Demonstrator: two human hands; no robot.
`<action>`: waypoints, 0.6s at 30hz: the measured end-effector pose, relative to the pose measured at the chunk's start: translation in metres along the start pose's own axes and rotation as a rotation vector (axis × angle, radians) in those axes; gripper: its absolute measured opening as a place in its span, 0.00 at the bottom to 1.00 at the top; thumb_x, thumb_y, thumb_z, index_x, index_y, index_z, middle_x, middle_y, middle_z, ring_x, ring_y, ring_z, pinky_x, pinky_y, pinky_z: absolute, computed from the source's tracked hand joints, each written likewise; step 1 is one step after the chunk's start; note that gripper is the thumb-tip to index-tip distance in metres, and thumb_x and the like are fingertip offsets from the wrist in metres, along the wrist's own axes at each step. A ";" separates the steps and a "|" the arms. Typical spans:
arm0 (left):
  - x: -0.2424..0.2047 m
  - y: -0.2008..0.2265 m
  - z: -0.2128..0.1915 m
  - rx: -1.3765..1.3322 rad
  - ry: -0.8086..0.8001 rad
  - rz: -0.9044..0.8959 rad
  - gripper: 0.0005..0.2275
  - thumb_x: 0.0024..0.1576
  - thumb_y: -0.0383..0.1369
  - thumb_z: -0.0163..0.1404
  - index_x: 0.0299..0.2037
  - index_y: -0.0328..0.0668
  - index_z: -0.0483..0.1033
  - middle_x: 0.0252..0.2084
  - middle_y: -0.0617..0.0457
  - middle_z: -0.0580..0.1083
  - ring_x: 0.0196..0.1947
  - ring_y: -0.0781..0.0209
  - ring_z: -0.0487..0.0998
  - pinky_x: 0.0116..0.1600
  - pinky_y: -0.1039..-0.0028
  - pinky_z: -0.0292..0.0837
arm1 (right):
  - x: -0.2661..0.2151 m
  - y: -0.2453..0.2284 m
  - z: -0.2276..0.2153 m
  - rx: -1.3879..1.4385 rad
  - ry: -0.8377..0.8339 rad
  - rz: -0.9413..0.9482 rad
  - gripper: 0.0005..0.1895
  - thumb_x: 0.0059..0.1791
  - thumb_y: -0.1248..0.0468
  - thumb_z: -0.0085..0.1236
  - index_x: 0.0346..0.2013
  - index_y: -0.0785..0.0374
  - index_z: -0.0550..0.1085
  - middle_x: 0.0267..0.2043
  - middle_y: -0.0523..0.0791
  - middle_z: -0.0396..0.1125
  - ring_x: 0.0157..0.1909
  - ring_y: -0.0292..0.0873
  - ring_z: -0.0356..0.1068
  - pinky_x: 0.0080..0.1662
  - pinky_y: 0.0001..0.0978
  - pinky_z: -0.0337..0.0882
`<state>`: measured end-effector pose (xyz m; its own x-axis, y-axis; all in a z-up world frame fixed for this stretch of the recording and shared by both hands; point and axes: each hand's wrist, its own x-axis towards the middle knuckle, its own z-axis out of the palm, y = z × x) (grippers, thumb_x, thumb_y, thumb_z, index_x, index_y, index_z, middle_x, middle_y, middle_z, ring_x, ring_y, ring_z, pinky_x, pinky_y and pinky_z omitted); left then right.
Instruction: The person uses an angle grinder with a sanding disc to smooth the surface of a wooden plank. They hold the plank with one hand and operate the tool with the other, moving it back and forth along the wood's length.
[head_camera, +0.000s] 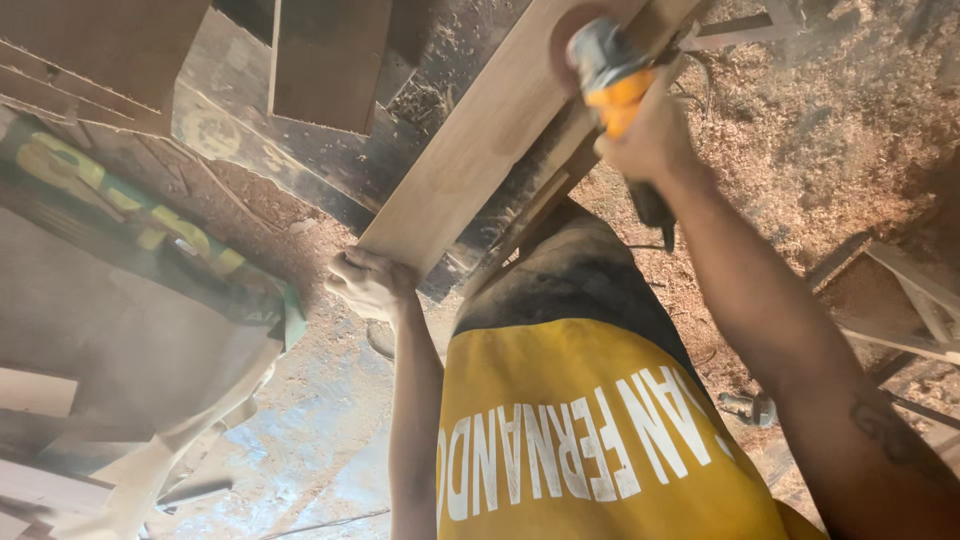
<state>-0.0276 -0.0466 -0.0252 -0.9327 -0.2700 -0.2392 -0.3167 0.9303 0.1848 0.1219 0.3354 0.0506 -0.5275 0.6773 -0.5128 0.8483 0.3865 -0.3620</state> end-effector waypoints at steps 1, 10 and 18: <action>-0.001 0.000 -0.001 0.018 -0.019 -0.012 0.23 0.69 0.52 0.25 0.51 0.45 0.68 0.46 0.40 0.67 0.32 0.52 0.76 0.28 0.61 0.72 | 0.013 0.016 -0.004 -0.031 0.089 -0.058 0.56 0.37 0.62 0.73 0.67 0.83 0.46 0.53 0.67 0.66 0.51 0.64 0.72 0.54 0.47 0.74; -0.003 0.009 -0.006 0.039 0.023 -0.030 0.23 0.68 0.52 0.26 0.51 0.47 0.71 0.46 0.40 0.67 0.34 0.49 0.77 0.27 0.59 0.72 | 0.051 0.023 -0.024 0.195 0.181 0.109 0.53 0.38 0.63 0.67 0.68 0.81 0.48 0.57 0.60 0.66 0.56 0.56 0.74 0.55 0.40 0.78; -0.008 0.017 -0.016 -0.013 -0.028 -0.058 0.20 0.67 0.50 0.30 0.49 0.47 0.72 0.46 0.42 0.68 0.36 0.48 0.78 0.33 0.55 0.73 | -0.063 -0.053 0.005 0.018 -0.206 0.064 0.48 0.43 0.61 0.66 0.69 0.74 0.49 0.51 0.66 0.69 0.52 0.66 0.73 0.56 0.54 0.73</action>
<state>-0.0284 -0.0324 -0.0044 -0.9078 -0.3158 -0.2760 -0.3720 0.9102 0.1819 0.1102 0.2691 0.0984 -0.4722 0.5577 -0.6827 0.8806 0.3341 -0.3362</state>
